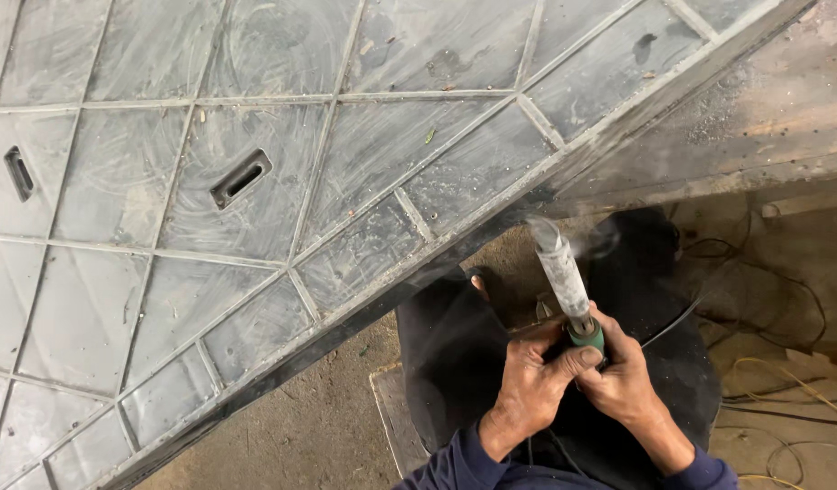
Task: The person uses a plastic welding iron to melt and fuse plastic fragments into a groove along the edge of a textured plastic pallet.
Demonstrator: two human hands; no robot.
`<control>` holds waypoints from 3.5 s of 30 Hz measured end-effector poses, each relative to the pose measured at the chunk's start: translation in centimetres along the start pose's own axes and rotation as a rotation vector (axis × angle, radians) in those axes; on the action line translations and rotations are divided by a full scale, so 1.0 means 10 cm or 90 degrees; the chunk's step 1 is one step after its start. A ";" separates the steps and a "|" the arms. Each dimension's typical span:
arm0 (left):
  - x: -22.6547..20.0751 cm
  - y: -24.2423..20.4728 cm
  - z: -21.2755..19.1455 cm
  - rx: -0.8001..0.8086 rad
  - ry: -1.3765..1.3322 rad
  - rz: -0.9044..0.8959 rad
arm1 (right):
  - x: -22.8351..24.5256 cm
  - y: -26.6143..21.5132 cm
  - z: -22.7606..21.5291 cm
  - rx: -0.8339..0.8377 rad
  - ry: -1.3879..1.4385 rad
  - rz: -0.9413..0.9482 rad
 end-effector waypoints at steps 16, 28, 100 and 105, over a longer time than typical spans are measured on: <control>0.28 0.56 -0.20 0.076 -0.032 0.040 | -0.01 0.48 -0.05 -0.063 -0.155 -0.079; 0.23 0.70 -0.17 0.119 -0.050 0.038 | 0.01 0.56 -0.12 -0.078 -0.180 -0.060; -0.22 0.06 0.14 -0.018 -0.056 0.007 | 0.21 -0.06 -0.23 0.000 0.025 0.172; -0.22 -0.03 0.15 0.004 -0.061 -0.022 | 0.33 -0.19 -0.28 0.001 0.020 0.223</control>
Point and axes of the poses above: each hand's wrist, its own y-axis towards the middle knuckle, its own z-axis out of the palm, x = y × z, the point moved 4 cm from there along y, towards the middle knuckle, and after that the axes turned 1 degree about -x, right-handed, at the moved point
